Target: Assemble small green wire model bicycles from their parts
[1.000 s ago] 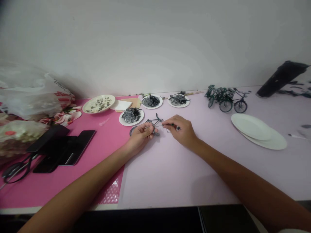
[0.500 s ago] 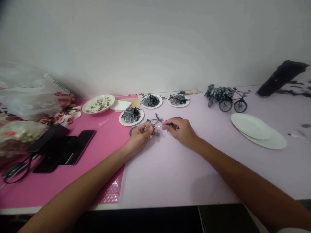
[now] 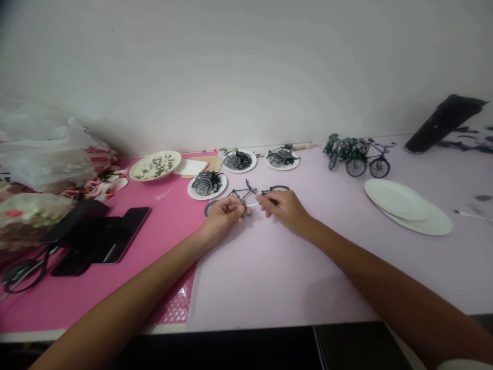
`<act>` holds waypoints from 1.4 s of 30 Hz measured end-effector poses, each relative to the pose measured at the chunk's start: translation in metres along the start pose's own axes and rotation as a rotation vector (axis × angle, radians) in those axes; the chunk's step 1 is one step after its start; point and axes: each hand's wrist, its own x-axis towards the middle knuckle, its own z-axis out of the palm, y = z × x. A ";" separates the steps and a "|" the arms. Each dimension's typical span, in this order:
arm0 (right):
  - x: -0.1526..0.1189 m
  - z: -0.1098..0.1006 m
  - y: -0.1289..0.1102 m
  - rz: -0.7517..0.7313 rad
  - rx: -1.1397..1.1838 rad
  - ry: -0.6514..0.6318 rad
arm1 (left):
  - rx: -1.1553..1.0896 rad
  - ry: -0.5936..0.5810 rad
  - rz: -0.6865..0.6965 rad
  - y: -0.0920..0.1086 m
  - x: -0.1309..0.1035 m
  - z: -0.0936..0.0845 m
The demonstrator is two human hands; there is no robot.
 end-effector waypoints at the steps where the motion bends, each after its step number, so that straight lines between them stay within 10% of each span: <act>1: 0.000 0.000 0.000 0.008 -0.001 -0.007 | 0.006 -0.005 -0.002 0.001 0.000 0.000; 12: -0.006 0.000 0.002 0.084 0.023 -0.219 | -0.059 0.009 -0.020 0.001 0.001 0.000; 42: -0.003 0.001 0.000 0.179 0.190 -0.224 | 0.006 -0.043 0.041 -0.006 0.004 -0.007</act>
